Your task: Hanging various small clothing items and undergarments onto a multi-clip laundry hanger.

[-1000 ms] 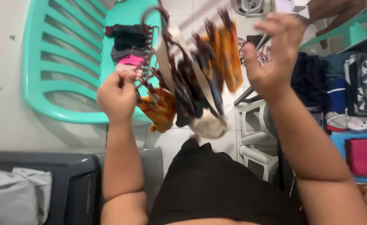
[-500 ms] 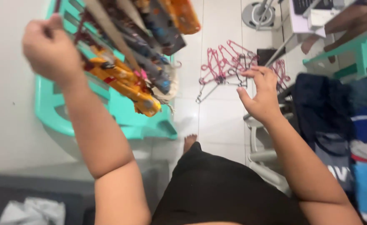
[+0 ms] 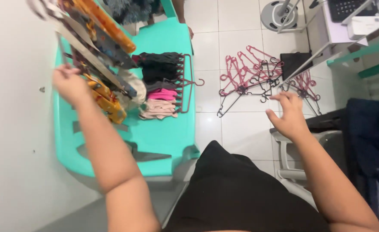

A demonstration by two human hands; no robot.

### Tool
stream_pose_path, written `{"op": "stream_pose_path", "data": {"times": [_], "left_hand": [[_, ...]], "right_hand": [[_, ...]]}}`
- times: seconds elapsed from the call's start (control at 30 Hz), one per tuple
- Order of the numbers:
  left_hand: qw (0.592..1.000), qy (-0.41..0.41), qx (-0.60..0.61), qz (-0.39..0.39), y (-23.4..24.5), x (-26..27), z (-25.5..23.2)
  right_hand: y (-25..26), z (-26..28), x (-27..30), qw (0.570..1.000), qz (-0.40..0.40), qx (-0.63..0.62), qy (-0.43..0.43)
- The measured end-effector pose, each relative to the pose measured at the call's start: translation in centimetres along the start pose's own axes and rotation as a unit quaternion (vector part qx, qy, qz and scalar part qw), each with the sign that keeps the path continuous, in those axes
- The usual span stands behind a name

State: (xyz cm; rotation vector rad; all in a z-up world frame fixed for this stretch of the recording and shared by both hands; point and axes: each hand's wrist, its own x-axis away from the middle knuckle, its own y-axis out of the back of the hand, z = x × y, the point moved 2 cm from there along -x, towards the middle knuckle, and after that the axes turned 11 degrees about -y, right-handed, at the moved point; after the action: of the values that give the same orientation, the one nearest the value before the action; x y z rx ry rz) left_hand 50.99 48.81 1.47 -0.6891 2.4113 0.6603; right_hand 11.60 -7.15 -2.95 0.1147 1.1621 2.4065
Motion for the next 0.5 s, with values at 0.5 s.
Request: {"op": "stream_pose_path", "data": {"times": [0.5], "left_hand": [[0.969,0.201,0.127,0.069,-19.8,15.5,16.4]], "right_hand": [[-2.4,-5.6,2.5,0.971,0.087,0.099,-0.201]]}}
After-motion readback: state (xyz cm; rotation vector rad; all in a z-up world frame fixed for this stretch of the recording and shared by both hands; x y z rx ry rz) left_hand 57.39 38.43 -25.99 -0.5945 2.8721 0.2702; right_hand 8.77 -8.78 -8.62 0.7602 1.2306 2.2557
